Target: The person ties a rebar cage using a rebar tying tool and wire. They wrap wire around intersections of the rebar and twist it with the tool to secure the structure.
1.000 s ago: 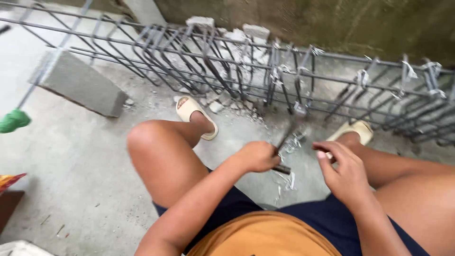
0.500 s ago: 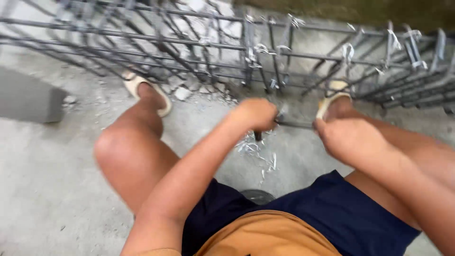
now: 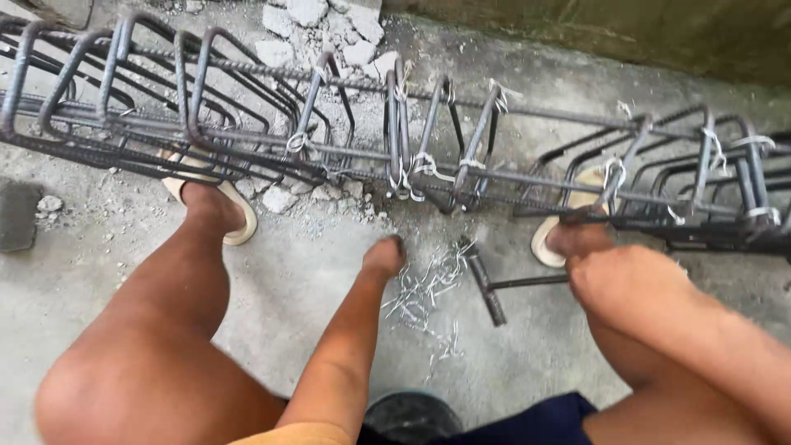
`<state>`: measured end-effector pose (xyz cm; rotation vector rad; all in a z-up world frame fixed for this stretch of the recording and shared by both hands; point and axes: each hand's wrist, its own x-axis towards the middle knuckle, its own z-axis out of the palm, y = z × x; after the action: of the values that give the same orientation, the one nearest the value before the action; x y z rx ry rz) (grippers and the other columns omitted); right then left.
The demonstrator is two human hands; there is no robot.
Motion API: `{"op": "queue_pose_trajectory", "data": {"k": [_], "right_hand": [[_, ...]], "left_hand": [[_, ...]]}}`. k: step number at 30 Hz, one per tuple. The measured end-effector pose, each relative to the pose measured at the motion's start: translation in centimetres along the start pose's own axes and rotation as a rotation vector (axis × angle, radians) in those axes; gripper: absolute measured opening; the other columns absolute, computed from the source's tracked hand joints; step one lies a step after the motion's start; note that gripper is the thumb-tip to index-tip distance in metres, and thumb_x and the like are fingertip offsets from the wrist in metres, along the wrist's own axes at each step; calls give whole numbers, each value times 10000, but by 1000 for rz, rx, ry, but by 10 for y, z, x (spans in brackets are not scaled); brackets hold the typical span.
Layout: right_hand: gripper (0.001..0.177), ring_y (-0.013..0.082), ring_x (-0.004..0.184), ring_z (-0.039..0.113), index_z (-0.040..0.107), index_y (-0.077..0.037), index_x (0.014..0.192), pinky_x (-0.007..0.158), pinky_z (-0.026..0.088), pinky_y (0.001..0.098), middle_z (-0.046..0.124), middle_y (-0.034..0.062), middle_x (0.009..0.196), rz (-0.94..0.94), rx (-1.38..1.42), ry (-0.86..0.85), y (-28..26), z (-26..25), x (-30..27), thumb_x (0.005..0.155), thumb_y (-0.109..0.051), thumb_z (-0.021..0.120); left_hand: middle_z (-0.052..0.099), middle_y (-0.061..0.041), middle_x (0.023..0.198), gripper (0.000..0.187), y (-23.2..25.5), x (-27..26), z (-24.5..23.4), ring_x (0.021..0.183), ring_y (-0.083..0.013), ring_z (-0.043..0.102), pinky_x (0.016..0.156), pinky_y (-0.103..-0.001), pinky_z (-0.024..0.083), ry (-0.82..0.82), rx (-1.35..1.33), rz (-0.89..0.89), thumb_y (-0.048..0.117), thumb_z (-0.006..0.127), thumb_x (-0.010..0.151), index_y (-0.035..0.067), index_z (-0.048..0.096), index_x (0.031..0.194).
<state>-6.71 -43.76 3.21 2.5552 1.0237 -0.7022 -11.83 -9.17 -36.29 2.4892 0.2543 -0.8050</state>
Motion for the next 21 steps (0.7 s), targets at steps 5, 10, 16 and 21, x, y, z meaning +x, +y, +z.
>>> {"op": "queue_pose_trajectory", "data": {"k": [5, 10, 16, 21], "right_hand": [[157, 301, 646, 738, 653, -109, 919, 602, 620, 423, 734, 81, 826, -65, 6, -135, 10, -13, 21, 854, -200, 543], [272, 224, 635, 705, 671, -67, 1020, 571, 608, 328, 726, 85, 934, -130, -167, 127, -7, -33, 10, 782, -153, 572], [580, 126, 743, 819, 587, -341, 1310, 735, 661, 286, 740, -158, 1113, 42, -216, 111, -29, -76, -33, 759, -418, 749], [136, 204, 574, 713, 801, -129, 871, 583, 550, 320, 749, 31, 700, 156, 712, 527, 5, 39, -40, 781, -176, 711]], "left_hand": [[727, -109, 989, 220, 15, -7, -25, 895, -295, 695, 833, -460, 590, -127, 166, 56, 202, 523, 950, 115, 721, 989], [733, -81, 831, 147, 49, -68, -127, 732, -359, 659, 676, -457, 518, 202, -33, 258, 245, 643, 856, 110, 690, 826], [730, -119, 877, 163, 87, -122, -207, 803, -355, 671, 732, -457, 524, 383, -139, 416, 215, 627, 842, 58, 669, 829], [728, -83, 759, 268, 123, -167, -279, 637, -249, 659, 620, -389, 540, 255, -213, 519, 300, 695, 884, 32, 683, 869]]}}
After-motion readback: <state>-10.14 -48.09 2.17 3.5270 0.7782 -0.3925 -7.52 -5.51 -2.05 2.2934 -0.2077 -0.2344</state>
